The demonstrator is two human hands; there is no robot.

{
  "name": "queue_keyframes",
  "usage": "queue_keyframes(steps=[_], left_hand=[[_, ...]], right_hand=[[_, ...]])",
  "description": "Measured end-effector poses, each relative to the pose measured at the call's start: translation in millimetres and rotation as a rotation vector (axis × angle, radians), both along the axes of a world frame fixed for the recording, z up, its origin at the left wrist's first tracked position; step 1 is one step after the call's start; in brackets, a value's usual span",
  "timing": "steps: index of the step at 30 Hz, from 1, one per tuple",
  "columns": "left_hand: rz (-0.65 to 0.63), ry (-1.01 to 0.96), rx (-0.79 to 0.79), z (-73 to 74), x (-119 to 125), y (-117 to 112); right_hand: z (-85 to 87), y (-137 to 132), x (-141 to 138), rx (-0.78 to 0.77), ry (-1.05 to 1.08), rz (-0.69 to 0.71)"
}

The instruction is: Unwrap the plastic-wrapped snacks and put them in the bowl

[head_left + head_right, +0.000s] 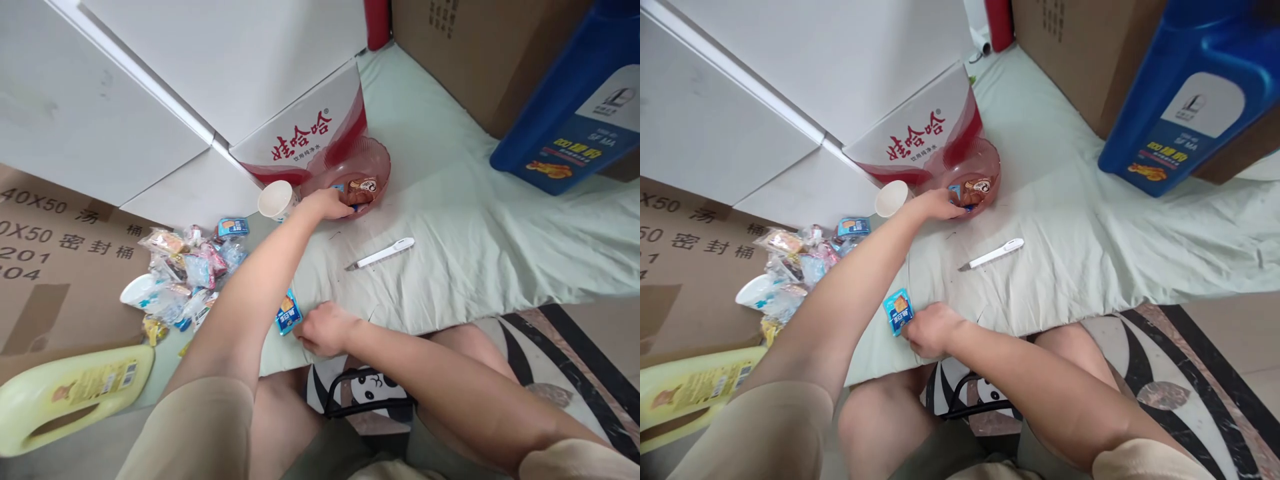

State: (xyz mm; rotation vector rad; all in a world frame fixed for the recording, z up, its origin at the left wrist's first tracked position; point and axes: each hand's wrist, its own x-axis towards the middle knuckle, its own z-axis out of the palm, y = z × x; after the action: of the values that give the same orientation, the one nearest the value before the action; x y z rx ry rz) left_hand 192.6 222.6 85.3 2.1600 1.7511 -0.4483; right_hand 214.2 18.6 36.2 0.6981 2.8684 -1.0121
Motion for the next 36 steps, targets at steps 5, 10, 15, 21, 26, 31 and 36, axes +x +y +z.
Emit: queue_keyframes(steps=[5, 10, 15, 21, 26, 31, 36], left_hand=[[0.11, -0.301, -0.016, 13.0, -16.6, 14.0], [0.217, -0.468, -0.057, 20.2, -27.9, 19.8], [0.129, -0.529, 0.187, 18.7, -33.1, 11.4], [0.372, -0.391, 0.64, 32.9, -153.6, -33.7], [0.654, -0.215, 0.59, 33.4, -285.9, -116.3], [0.593, -0.049, 0.513, 9.9, -342.4, -157.1], [0.471, -0.098, 0.504, -13.9, -351.2, -138.0]], right_hand=[[-0.9, 1.8, 7.7, -0.011, 0.001, 0.011], [-4.3, -1.3, 13.8, -0.015, 0.021, -0.012], [-4.6, -1.5, 16.2, -0.016, 0.023, -0.03], [-5.4, -4.8, 15.7, 0.008, 0.023, -0.023], [-10.0, -11.9, 10.2, 0.036, -0.027, -0.006], [-15.5, -18.1, 3.4, 0.062, -0.06, -0.02], [-18.9, -18.2, 0.8, 0.045, -0.052, -0.058]])
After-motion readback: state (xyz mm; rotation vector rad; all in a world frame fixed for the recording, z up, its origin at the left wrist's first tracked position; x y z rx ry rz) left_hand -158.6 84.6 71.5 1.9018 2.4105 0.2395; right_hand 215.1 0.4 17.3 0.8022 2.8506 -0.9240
